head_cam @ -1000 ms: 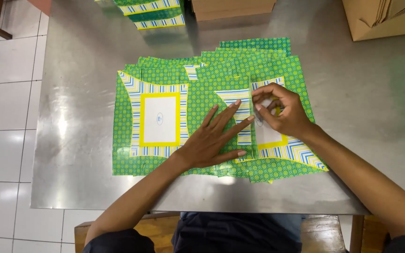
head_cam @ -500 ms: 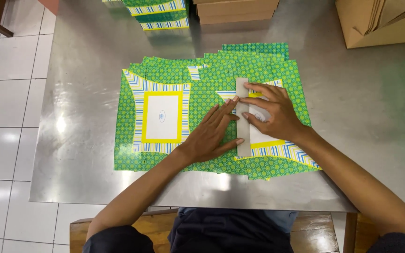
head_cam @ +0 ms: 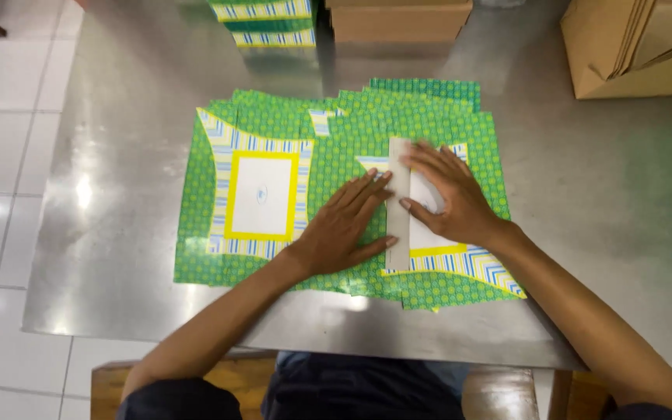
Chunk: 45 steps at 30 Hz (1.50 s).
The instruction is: The person assembles flat-packed cardboard boxes by folding along pre-scored lines and interlocking tabs. They handle multiple units one at a time, flipping and pressing the flaps to form the box shape on a metal worktable.
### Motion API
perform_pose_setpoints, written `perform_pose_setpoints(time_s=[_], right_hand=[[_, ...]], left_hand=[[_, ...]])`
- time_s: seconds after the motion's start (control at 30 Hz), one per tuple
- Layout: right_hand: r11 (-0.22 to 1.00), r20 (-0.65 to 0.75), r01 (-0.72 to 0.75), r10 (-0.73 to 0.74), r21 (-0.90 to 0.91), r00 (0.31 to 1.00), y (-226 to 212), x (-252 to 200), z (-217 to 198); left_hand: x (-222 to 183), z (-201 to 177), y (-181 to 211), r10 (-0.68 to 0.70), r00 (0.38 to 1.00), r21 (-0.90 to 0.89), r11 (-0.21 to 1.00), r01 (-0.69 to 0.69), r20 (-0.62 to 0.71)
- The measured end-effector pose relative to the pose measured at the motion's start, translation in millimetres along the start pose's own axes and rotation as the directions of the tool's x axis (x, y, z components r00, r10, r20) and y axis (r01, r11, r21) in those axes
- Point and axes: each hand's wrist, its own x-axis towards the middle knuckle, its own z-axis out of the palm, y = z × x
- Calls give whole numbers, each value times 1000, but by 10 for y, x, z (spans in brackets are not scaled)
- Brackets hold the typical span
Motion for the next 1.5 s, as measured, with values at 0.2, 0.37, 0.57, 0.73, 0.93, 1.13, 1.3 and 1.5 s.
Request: perform_pose_setpoints(time_s=[0.2,0.37,0.57,0.73,0.93,1.13,1.3,1.5], right_hand=[[996,52,-25,30,-83,998,-27,120,-20],[963,-22,53,-61,-265,998,309,310,-69],[991,-91,-17,5,-134,996,366,502,-66],[994,-95,-91,86,-57,992,437,487,-22],[979,127,-130,151,-158,980,396,532,-108],[969,340,-158,216,-190,915,229,454,-295],[949,433,-213,298,-233,851,-44,441,-369],[954,540,-126,259,-270,801,-294,389,-314]], left_hand=[[72,24,-117,58,998,84,995,-58,-2],[251,5,-320,173,982,228,962,-152,-76],[391,-239,-438,60,998,-39,998,-58,33],[388,-194,-435,56,998,-56,997,-55,6],[380,-111,-520,109,994,-25,994,-109,-5],[375,-65,-570,153,986,-24,988,-155,-63],[370,-49,-603,154,987,-30,987,-156,-47],[356,-70,-635,177,984,-47,983,-177,3]])
